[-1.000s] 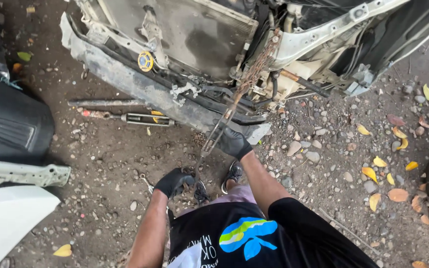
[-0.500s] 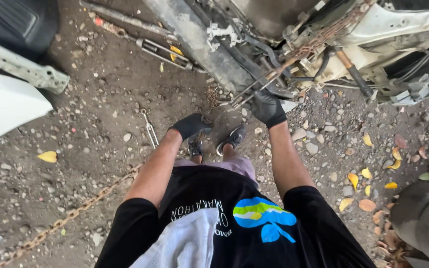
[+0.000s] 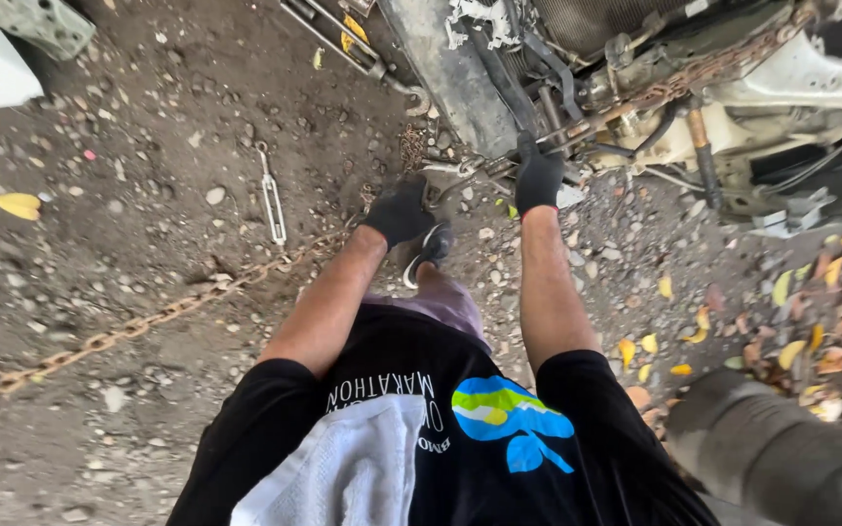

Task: The person uses a metal bar to pry and remove a chain attached to the front frame of a damaged vehicle. They repeatedly apply leverage to detach the chain from the vehicle's radiator support area.

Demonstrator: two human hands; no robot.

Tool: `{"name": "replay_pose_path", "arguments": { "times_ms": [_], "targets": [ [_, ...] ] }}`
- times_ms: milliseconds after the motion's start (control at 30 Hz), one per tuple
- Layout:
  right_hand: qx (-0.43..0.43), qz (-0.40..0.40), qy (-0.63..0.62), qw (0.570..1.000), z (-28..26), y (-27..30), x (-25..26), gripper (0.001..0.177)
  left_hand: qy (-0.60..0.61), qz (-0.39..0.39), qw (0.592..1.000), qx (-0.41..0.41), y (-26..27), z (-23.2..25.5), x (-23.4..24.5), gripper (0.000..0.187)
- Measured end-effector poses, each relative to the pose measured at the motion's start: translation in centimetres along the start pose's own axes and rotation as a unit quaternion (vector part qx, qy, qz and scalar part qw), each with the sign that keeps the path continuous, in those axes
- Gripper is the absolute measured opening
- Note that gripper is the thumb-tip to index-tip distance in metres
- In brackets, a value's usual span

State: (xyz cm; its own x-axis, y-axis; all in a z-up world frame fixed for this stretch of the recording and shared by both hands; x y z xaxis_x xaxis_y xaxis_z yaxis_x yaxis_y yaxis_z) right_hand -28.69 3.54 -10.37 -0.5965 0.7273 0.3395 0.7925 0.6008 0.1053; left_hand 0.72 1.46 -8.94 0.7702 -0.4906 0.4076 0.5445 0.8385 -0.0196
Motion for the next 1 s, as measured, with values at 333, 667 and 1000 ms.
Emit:
{"name": "replay_pose_path", "arguments": {
  "times_ms": [333,667,1000],
  "targets": [
    [-0.272,-0.375,-0.379,0.801,-3.8,3.5,1.8,0.043,-0.124,-0.021,0.981,0.149,-0.4,-1.4,-0.2,0.044],
    [-0.196,-0.242,-0.114,0.943,-4.8,2.8,1.0,0.034,-0.191,0.014,0.958,0.215,-0.5,1.3,-0.5,0.043],
    [-0.273,-0.474,-0.361,0.755,-0.4,0.6,1.2,0.024,-0.199,0.051,0.953,0.222,0.8,0.3,-2.4,0.043]
  ]
}}
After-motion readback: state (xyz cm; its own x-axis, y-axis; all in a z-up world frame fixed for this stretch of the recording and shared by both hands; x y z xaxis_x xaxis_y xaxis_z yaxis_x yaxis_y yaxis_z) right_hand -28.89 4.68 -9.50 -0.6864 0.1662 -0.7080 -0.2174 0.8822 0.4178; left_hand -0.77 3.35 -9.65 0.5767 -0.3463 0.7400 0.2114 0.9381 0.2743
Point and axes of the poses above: each hand's wrist, its own y-axis away from the middle knuckle, its own x-axis out of the back of the hand, z = x × y, the point moved 3 cm from there along -y, towards the middle knuckle, and after that the axes turned 10 degrees about z, right-handed, at the moved point
